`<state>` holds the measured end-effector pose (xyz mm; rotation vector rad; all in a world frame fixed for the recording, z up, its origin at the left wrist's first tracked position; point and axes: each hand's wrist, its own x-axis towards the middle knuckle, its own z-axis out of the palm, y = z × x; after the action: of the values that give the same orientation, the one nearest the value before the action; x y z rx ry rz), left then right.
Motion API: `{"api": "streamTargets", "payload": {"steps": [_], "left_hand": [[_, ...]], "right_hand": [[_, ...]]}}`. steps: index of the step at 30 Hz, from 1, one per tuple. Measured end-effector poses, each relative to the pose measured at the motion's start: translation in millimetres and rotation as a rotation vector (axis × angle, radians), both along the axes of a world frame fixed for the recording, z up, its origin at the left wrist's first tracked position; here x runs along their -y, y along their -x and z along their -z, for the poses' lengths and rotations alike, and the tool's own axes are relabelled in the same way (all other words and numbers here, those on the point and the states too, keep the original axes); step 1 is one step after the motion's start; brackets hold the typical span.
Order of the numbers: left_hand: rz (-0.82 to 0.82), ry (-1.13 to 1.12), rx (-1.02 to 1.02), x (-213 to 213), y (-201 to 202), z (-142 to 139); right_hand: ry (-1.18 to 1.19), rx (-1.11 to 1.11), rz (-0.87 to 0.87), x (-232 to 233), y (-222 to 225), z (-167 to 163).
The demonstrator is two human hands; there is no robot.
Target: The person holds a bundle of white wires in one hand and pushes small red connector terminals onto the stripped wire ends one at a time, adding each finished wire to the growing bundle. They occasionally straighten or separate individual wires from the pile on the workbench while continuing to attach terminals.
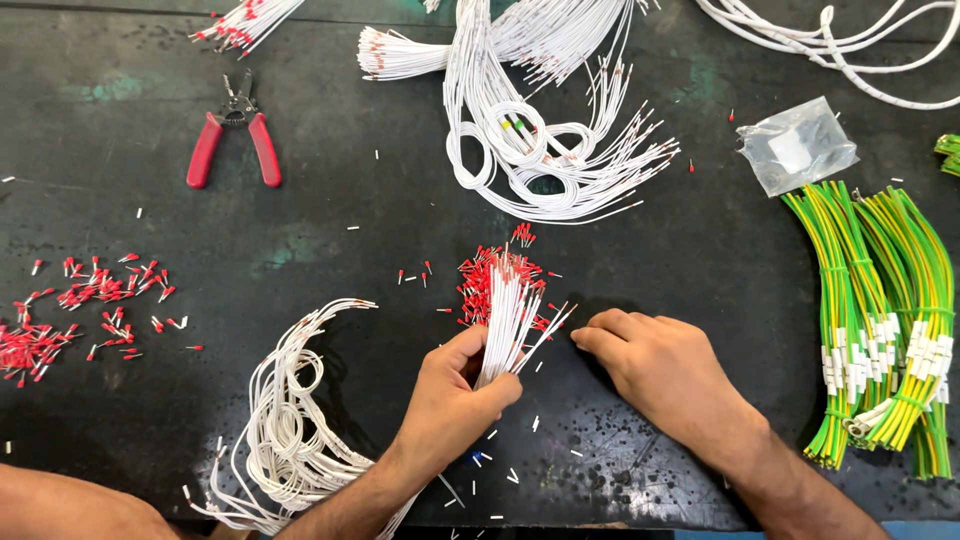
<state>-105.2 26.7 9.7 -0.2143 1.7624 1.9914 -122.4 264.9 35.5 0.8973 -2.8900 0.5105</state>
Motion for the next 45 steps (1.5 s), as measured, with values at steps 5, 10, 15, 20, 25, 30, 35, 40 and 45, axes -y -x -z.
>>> {"api": "streamTargets", "payload": {"steps": [5, 10, 15, 20, 25, 30, 35, 40, 45], "left_hand": [[0.004, 0.014, -0.001, -4.4, -0.5, -2.4], [0.007, 0.043, 0.003, -7.5, -0.6, -4.1], [0.016, 0.012, -0.006, -6.1, -1.4, -4.0], [0.007, 0.010, 0.013, -3.8, -1.2, -5.4], [0.009, 0.014, 0.001, -4.6, 0.0, -3.9], [0.016, -0.009, 0.005, -4.2, 1.5, -2.1], [0.015, 0.009, 0.004, -5.3, 0.7, -1.9], [0.027, 0.039, -0.008, -3.6, -1.6, -0.3], [0.030, 0.004, 0.000, -2.0, -0.9, -1.2]], "right_hand": [[-0.077, -0.007, 0.009, 2.6, 0.8, -3.6], [0.344, -0.023, 0.112, 0.9, -0.3, -4.0], [0.604, 0.242, 0.363, 2.0, -1.1, 6.8], [0.708, 0.485, 0.474, 1.2, 3.3, 17.6], [0.898, 0.497, 0.444, -2.4, 5.5, 19.5], [0.934, 0.434, 0.442, -1.5, 5.1, 17.0], [0.752, 0.271, 0.387, -0.2, 8.9, 9.2], [0.470, 0.131, 0.355, 0.3, 7.9, -0.6], [0.268, -0.085, 0.172, 3.8, 14.8, -3.0]]}}
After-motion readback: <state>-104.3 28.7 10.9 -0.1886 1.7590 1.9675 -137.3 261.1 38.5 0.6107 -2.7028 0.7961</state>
